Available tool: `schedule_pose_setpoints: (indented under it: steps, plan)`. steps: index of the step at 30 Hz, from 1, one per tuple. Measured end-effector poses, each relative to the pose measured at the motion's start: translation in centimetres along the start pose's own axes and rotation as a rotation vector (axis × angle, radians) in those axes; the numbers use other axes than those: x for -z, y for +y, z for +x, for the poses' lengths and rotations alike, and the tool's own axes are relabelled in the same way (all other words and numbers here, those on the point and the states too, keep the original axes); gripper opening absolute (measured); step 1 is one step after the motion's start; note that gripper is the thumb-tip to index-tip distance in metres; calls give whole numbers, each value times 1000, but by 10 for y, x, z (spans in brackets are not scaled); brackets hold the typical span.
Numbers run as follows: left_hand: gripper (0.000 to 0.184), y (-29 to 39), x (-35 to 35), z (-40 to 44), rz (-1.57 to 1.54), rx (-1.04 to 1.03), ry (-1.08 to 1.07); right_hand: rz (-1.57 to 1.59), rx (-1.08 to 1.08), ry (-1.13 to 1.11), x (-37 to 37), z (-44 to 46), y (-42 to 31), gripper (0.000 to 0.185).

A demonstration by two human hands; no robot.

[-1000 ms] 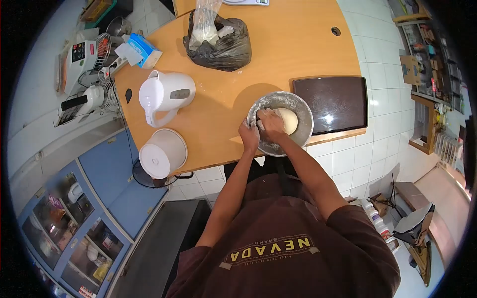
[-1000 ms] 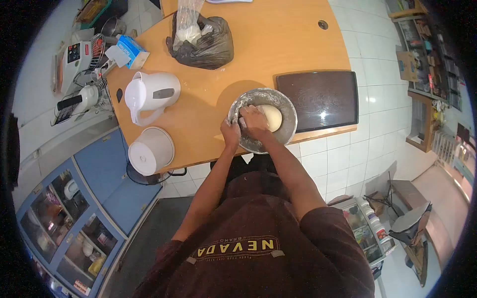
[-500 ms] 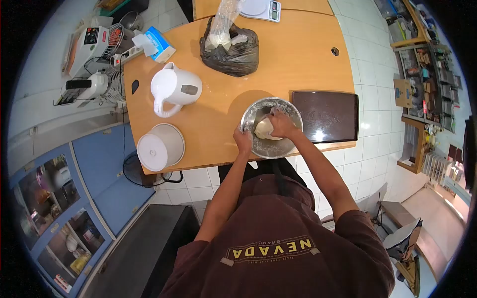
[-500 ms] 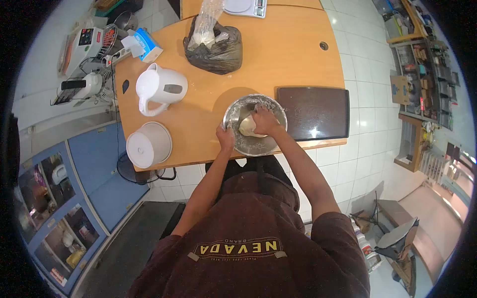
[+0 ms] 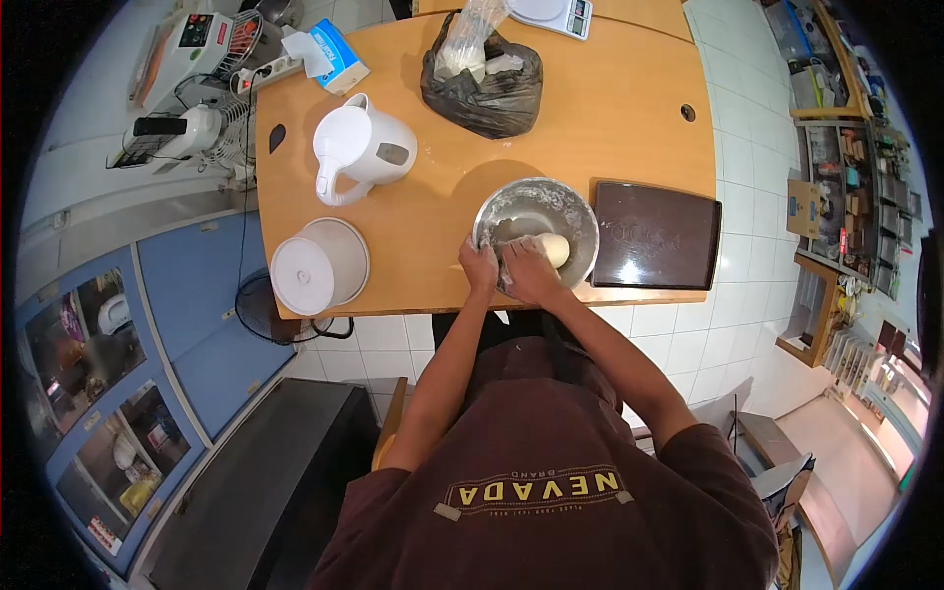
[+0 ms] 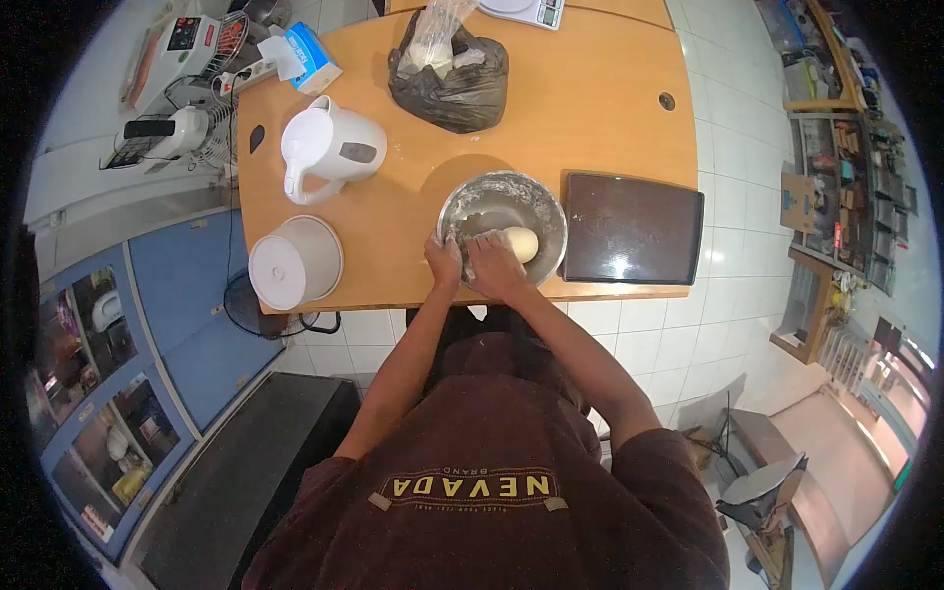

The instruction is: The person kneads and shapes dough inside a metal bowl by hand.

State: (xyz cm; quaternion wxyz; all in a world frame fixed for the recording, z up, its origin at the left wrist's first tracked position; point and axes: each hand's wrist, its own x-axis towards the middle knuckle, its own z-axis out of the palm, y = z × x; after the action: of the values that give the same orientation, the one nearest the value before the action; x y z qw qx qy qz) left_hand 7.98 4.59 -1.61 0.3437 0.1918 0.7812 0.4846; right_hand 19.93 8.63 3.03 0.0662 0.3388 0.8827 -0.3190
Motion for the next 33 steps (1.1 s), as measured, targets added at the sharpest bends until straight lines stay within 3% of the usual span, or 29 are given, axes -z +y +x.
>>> schedule_pose_setpoints:
  steps: [2,5,9,12,15,18,21,26,30,33]
  plan:
    - [29,-3,-2,2,10,-29,15,61,-20,-11,-10,0,-2,61]
    - [28,3,-2,5,2,18,-13,70,43,205,-61,5,16,58]
    - [26,7,-3,5,44,14,-9,257,-60,279,-38,23,14,53]
    - [29,13,-1,3,-65,44,-54,192,-145,76,-28,41,19,49]
    - [32,17,0,2,-52,-33,-47,138,-180,125,-37,53,25,48]
    - [35,22,3,1,3,40,-85,229,-222,102,-37,59,26,49]
    - [36,23,3,2,-115,37,-104,369,-274,-37,-11,62,25,46]
    - [38,-16,-1,8,-70,-63,-53,-59,54,-152,20,43,33,54]
    - [44,-6,3,9,-3,-12,-117,-349,162,-154,20,34,35,63]
    - [42,-9,-1,10,-76,-5,-86,-347,239,-240,25,33,38,67]
